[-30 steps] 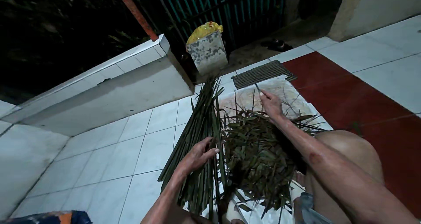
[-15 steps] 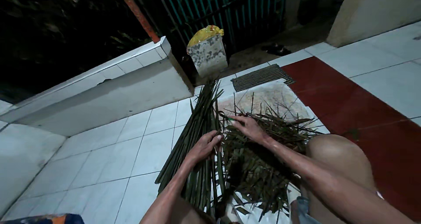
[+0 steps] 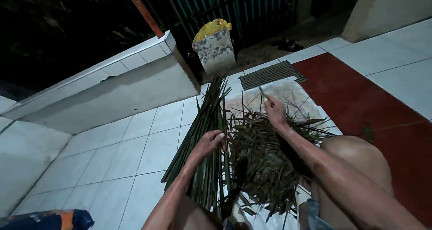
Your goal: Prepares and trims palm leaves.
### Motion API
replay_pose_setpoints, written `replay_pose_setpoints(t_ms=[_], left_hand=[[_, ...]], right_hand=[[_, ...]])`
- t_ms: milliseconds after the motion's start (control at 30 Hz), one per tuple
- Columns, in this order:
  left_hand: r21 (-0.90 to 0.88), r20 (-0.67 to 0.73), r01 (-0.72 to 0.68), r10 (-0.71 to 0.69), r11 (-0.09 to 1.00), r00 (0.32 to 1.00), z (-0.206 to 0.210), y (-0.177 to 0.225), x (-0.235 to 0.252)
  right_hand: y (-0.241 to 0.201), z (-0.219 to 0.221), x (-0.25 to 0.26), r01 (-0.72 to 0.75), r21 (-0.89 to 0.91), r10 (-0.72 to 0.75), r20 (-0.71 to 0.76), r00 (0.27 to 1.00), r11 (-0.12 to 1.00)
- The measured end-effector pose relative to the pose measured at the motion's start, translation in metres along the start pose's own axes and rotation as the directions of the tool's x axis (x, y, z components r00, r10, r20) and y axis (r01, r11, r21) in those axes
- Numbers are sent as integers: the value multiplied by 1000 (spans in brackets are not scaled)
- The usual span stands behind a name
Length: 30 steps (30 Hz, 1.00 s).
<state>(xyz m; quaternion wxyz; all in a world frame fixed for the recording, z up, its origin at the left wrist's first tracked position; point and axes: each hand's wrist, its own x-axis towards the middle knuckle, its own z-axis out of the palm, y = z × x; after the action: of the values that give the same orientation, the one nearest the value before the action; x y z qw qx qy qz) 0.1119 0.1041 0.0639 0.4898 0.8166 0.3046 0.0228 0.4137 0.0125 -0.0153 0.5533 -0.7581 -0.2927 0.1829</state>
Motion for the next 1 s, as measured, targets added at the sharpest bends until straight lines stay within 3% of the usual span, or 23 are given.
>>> replay_pose_setpoints(t_ms=[167,333,400,533,633,767,867,1000], left_hand=[[-111,-75,113,-121,987,990,0,7,4],[-202,-41,170,-182,964,983,5,13,14],[-238,11,179,-182,955,983,9,17,19],[-262,73,179,-166,948,984,17,25,25],[-153,53,145,-138,978,989,22,30,28],[276,-53,-43,60,960,997,27,22,36],[477,-73,-16,58,879,996,32,29,36],[530,-94,49,1,846,996,35,37,27]], right_hand=[[-17,4,-29,176,8,-176,118,977,984],[-23,21,-51,240,109,-262,481,836,965],[-27,23,-56,224,157,-274,508,817,962],[-24,24,-51,180,185,-248,476,844,966],[-24,23,-47,174,168,-231,432,872,970],[-26,21,-43,159,111,-191,401,896,981],[-24,21,-42,184,-2,-170,369,914,983],[-25,15,-37,157,-89,-125,297,947,984]])
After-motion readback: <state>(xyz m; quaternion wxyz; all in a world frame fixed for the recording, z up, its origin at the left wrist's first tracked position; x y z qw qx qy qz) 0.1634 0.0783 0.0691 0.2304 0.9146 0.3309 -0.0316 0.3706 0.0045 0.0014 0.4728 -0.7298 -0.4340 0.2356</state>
